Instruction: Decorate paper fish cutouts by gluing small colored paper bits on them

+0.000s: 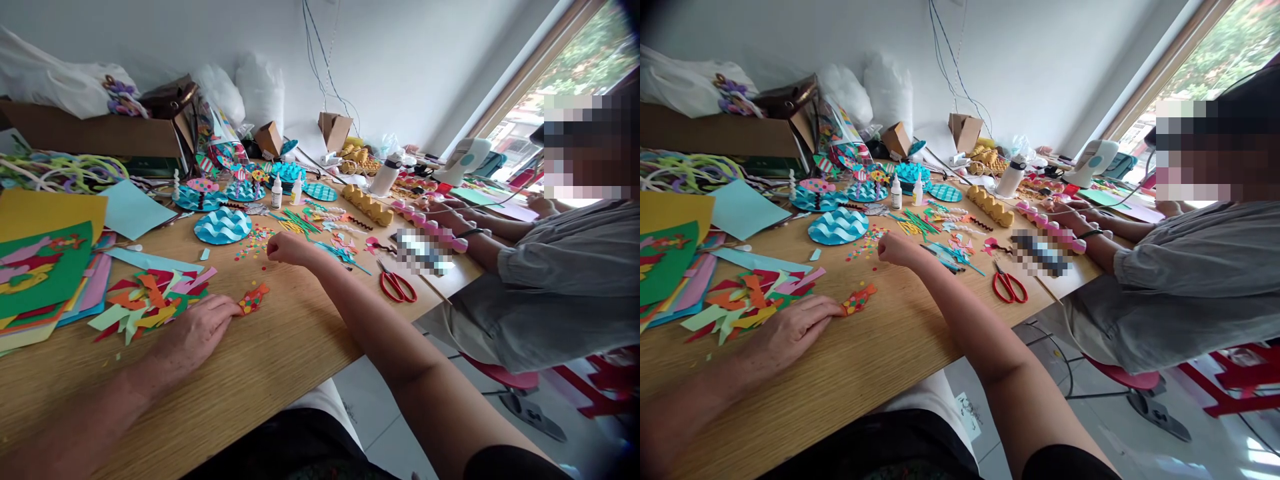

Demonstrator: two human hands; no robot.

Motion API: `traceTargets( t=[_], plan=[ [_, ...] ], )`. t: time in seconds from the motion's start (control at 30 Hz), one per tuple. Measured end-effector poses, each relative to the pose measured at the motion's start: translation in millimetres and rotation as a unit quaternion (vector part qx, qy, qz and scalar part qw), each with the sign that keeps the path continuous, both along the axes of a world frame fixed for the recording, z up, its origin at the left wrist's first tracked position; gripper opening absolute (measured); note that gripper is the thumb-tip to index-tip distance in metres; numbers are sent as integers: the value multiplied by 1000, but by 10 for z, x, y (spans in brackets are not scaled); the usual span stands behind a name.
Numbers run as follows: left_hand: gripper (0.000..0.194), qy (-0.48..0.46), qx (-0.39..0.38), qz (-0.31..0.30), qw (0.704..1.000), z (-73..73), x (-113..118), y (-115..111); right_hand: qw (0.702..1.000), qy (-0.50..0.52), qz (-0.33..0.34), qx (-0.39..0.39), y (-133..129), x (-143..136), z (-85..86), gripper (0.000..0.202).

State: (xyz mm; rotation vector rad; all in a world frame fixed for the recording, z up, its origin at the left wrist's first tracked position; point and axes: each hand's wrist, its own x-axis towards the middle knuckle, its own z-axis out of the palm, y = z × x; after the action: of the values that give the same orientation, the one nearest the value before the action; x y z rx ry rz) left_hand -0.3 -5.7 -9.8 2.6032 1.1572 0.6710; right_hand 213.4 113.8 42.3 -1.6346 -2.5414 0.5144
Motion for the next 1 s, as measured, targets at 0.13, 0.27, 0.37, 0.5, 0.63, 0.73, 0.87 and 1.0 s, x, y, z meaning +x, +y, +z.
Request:
traceTargets(
  t=[0.13, 0.27, 0.37, 0.5, 0.63, 0.73, 0.87, 1.0],
  plan=[
    [29, -2, -6, 4, 1000, 77, 23, -10, 997, -3, -47, 69, 95, 12, -77, 22],
    [29, -9, -19, 11, 1000, 103, 25, -3, 993, 3, -87, 83, 86, 29, -172, 24],
    [28, -21, -28, 18, 999, 85, 18, 5, 992, 16, -90, 85, 57, 37, -221, 25],
    [26, -29, -34, 20, 999, 75, 5, 11, 992, 29, -73, 102, 38, 61, -250, 26],
    [27, -25, -49, 8, 998, 82, -8, 18, 993, 37, -47, 104, 16, 66, -273, 25],
    [26, -29, -51, 6, 998, 81, -12, 24, 994, 38, -29, 102, -6, 35, -284, 25],
    [26, -31, -46, 2, 998, 83, -10, 32, 994, 45, -20, 98, -14, -8, -296, 25],
    [26, -27, -41, 6, 999, 83, -11, 35, 994, 42, -19, 96, -12, -10, -299, 26]
  ],
)
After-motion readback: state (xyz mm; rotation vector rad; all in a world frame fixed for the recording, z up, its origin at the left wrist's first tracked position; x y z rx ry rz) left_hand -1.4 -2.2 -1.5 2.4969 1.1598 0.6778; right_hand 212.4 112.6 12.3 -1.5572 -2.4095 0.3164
